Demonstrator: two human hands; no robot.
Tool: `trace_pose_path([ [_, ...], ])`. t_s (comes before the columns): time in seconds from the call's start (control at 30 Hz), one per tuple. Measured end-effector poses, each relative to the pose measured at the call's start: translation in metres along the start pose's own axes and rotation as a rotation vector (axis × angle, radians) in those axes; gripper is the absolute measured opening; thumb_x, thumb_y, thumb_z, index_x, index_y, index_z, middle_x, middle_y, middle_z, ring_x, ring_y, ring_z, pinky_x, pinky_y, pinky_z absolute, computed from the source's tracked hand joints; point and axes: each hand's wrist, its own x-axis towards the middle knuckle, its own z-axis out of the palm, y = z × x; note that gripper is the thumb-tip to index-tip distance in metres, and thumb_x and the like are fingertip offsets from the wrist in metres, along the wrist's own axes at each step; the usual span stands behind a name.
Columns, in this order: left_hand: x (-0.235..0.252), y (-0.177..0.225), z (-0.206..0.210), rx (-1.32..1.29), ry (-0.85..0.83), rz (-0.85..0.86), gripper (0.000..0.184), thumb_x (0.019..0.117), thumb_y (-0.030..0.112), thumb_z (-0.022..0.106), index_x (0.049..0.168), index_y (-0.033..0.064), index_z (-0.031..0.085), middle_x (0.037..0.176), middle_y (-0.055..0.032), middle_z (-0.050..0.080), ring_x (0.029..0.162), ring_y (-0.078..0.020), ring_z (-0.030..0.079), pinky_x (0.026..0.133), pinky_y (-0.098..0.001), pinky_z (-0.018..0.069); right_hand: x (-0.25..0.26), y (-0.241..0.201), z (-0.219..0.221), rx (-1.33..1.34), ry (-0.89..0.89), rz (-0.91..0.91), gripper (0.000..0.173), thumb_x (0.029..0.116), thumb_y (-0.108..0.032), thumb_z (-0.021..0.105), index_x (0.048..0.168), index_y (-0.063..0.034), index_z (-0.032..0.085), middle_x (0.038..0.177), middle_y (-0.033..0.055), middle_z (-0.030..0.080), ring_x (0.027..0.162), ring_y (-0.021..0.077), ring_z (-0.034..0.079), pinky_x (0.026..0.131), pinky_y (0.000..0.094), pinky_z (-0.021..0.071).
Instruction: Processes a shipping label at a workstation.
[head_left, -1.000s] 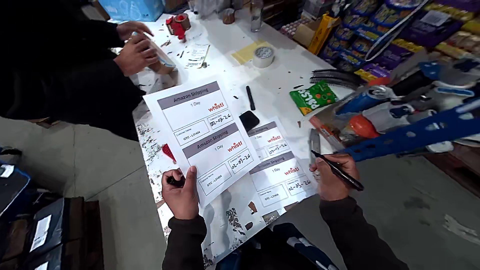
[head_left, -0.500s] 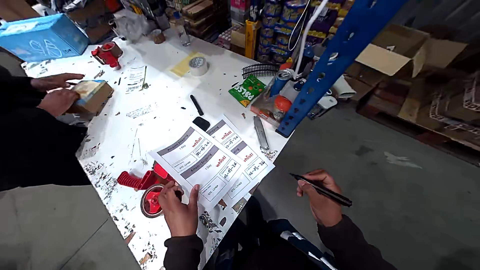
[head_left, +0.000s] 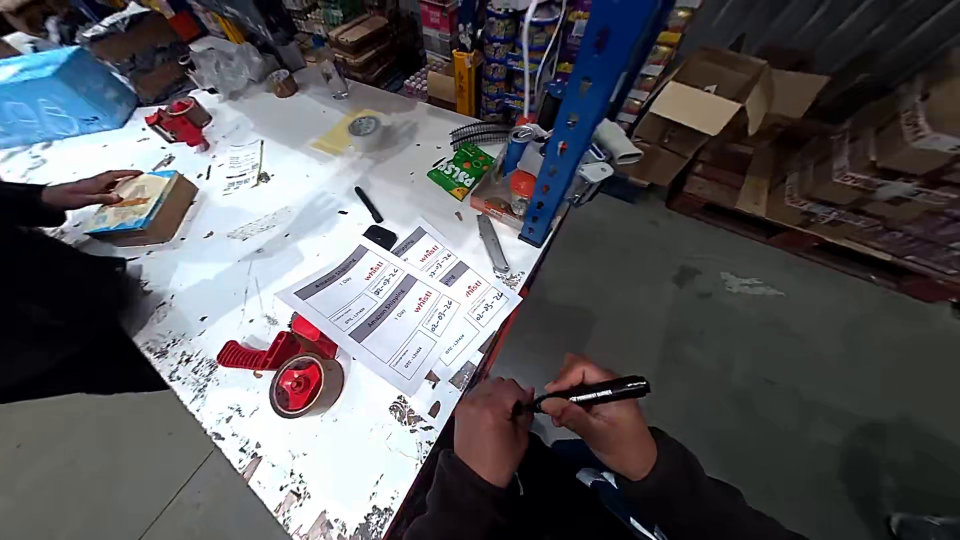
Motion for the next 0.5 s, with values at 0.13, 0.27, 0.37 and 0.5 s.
trace_pose_path([
  [0.13,-0.011,0.025,0.02,-0.051,-0.193,0.065,0.006,0.0765,0.011,0.075,0.074,0.0085,0.069,0.072,-0.0055,0.07,0.071,-0.0219,0.073,0.063,-0.0422,0.061,-0.036,-0.001,-0.022,-0.164,0.079,0.041,0.021,0.0846,-0.035,0.083,0.087,-0.0194,0.07,0.079,-0.0082,0.063,0.064,0.0,0.06,0.057,0.0162,0.0529],
  [0.27,-0.014,0.046,0.041,-0.081,-0.299,0.032,0.009,0.0733,0.009,0.076,0.075,0.0072,0.067,0.07,-0.0068,0.068,0.068,-0.0235,0.072,0.059,-0.0437,0.0595,-0.055,-0.003,-0.05,-0.252,0.11,0.024,0.024,0.0814,-0.041,0.085,0.087,-0.0219,0.071,0.079,-0.0101,0.062,0.069,-0.0017,0.06,0.06,0.0131,0.0522],
  [0.37,-0.01,0.065,0.056,-0.145,-0.325,0.002,0.024,0.0705,0.004,0.076,0.09,0.0048,0.064,0.068,-0.0084,0.067,0.062,-0.0264,0.07,0.054,-0.0447,0.0579,-0.067,-0.004,-0.066,-0.256,0.178,-0.009,0.026,0.0811,-0.044,0.085,0.087,-0.0232,0.071,0.079,-0.0109,0.061,0.069,-0.0023,0.059,0.06,0.0125,0.0513],
  [0.5,0.008,0.094,0.091,-0.25,-0.302,0.138,0.029,0.0716,0.0,0.076,0.097,0.0029,0.062,0.067,-0.0077,0.067,0.061,-0.024,0.07,0.057,-0.0404,0.0589,-0.078,-0.022,-0.098,-0.16,0.276,0.041,0.02,0.0843,-0.036,0.084,0.09,-0.0259,0.067,0.08,-0.014,0.062,0.064,-0.0032,0.059,0.056,0.0138,0.0534],
])
